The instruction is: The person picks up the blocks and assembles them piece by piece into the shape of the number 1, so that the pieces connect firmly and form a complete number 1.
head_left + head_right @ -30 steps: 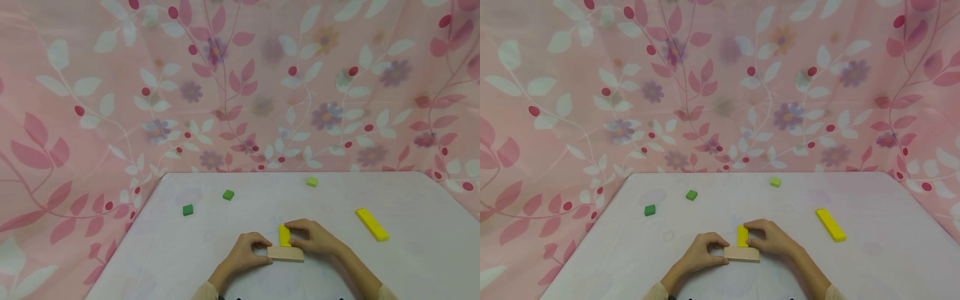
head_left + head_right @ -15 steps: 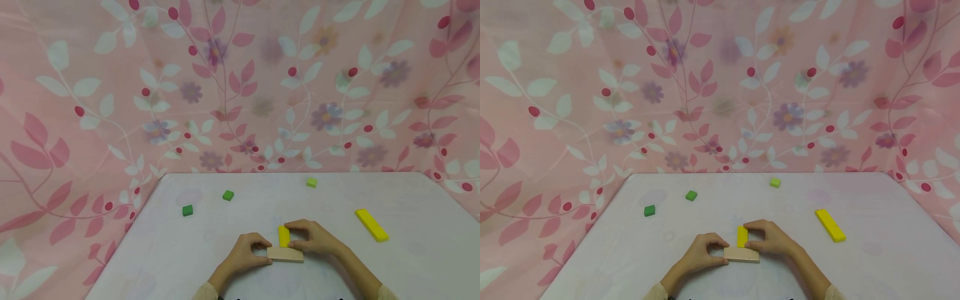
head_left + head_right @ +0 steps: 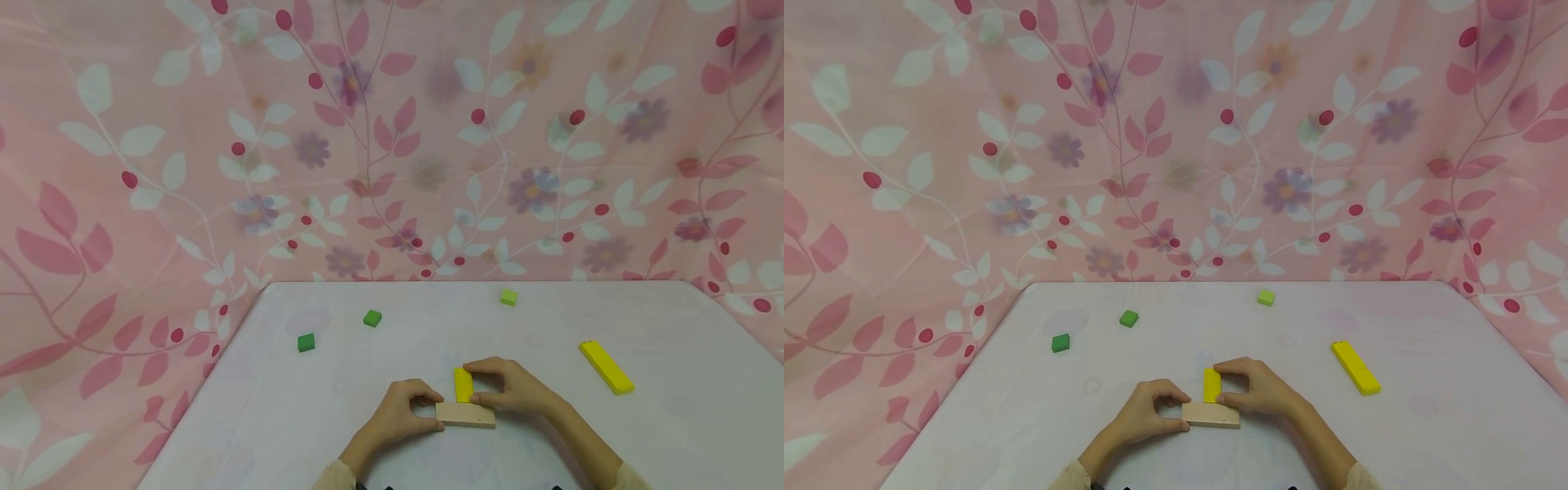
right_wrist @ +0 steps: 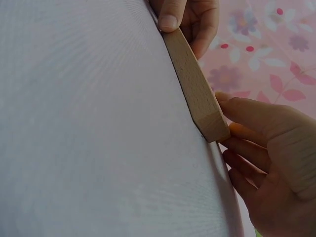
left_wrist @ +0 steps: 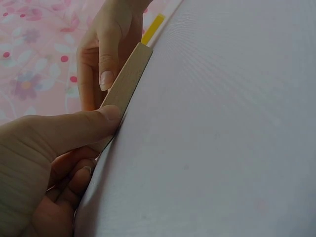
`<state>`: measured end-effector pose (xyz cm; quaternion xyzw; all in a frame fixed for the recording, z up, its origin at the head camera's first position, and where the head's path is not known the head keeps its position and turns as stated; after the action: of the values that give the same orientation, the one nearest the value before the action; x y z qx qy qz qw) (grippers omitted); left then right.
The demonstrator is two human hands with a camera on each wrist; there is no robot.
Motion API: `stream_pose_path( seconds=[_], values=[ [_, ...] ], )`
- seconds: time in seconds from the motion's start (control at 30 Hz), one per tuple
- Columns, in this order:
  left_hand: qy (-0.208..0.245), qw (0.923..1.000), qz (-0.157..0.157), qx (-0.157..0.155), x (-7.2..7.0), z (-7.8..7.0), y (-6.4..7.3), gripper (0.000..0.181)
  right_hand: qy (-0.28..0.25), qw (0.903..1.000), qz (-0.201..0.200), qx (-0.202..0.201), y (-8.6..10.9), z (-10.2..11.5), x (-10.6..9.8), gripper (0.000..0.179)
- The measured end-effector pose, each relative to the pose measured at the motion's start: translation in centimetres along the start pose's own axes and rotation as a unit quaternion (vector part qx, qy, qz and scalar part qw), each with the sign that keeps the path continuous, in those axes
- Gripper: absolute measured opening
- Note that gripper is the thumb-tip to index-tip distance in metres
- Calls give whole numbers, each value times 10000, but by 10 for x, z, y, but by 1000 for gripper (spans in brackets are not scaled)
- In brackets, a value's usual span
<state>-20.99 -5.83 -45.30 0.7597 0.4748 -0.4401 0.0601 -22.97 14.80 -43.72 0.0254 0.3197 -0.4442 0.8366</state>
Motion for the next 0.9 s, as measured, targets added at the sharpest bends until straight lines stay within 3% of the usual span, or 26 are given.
stream_pose_path(
  seconds=[0.9],
  values=[
    [-10, 10000, 7, 17, -1, -1, 0, 30, -77, 9999, 45, 75, 1, -2, 1, 48]
  ],
)
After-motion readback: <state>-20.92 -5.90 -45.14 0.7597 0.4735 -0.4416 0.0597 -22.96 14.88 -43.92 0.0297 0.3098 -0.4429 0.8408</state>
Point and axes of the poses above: each hand's wrist, its own y-axis away from the middle knuckle, its own x-axis out of the palm, z = x × y, the point moved 4 cm from there along -y, towards the middle knuckle, and after that the axes turned 14 degrees about -y, right-handed, at the moved point
